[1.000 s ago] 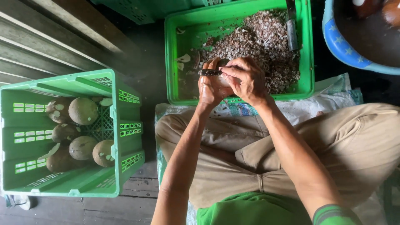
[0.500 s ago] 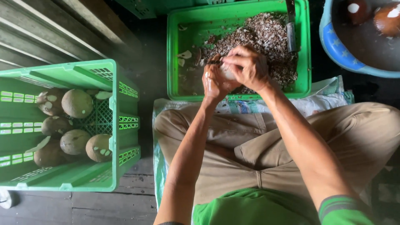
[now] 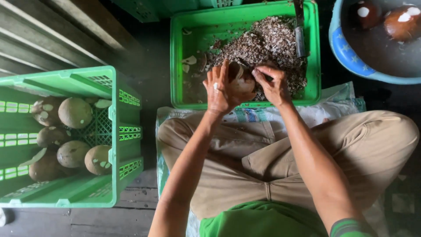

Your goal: The person sits cross-legged and uses a knife to peel the husk off a coconut, rotating it to remove the outer layer. The removed husk falls into a green crate below.

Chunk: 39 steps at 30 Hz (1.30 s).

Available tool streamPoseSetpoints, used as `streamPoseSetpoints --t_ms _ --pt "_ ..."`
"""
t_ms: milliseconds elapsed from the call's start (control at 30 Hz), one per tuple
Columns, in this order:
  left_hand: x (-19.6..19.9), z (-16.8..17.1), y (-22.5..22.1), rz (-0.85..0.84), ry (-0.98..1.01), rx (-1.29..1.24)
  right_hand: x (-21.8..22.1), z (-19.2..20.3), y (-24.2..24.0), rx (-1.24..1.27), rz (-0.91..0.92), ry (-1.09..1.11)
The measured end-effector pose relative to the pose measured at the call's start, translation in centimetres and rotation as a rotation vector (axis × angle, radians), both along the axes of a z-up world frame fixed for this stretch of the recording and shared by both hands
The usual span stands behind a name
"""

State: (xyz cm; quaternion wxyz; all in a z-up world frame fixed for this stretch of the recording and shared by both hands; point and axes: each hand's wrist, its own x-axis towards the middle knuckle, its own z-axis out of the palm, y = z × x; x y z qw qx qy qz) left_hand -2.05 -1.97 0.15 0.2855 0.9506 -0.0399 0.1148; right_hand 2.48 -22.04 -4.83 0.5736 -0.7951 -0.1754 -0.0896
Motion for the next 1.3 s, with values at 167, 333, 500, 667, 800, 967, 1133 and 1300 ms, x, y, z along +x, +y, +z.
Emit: streamPoseSetpoints --t_ms 167,333,500,667,800,967,1133,1300 --pt "3.1 -2.5 2.7 -0.215 0.085 -0.297 -0.6 -1.8 1.7 0.137 -0.04 0.013" --pt "3.1 -2.9 1.9 -0.325 0.047 -0.509 0.0 -3.3 1.3 0.147 -0.06 0.03" --pt "2.8 -3.5 0.8 -0.164 0.132 -0.401 -0.3 -2.1 0.8 0.133 -0.092 0.019" --pt "3.0 -5.7 -0.1 -0.059 -0.051 -0.383 -1.5 2.4 2.5 -0.12 0.006 -0.292" --pt "2.6 -4.7 -0.2 -0.034 -0.105 -0.439 0.5 2.8 3.1 -0.189 0.03 -0.396" --pt "3.7 -7.7 -0.2 -0.079 -0.133 -0.423 1.0 2.5 3.4 -0.251 0.13 -0.446" --pt "3.2 -6.5 0.1 -0.054 -0.185 -0.47 1.7 4.5 3.7 -0.192 0.108 -0.369" --pt "3.1 -5.7 0.2 -0.03 -0.16 -0.43 2.4 4.9 3.0 -0.127 0.116 -0.266"
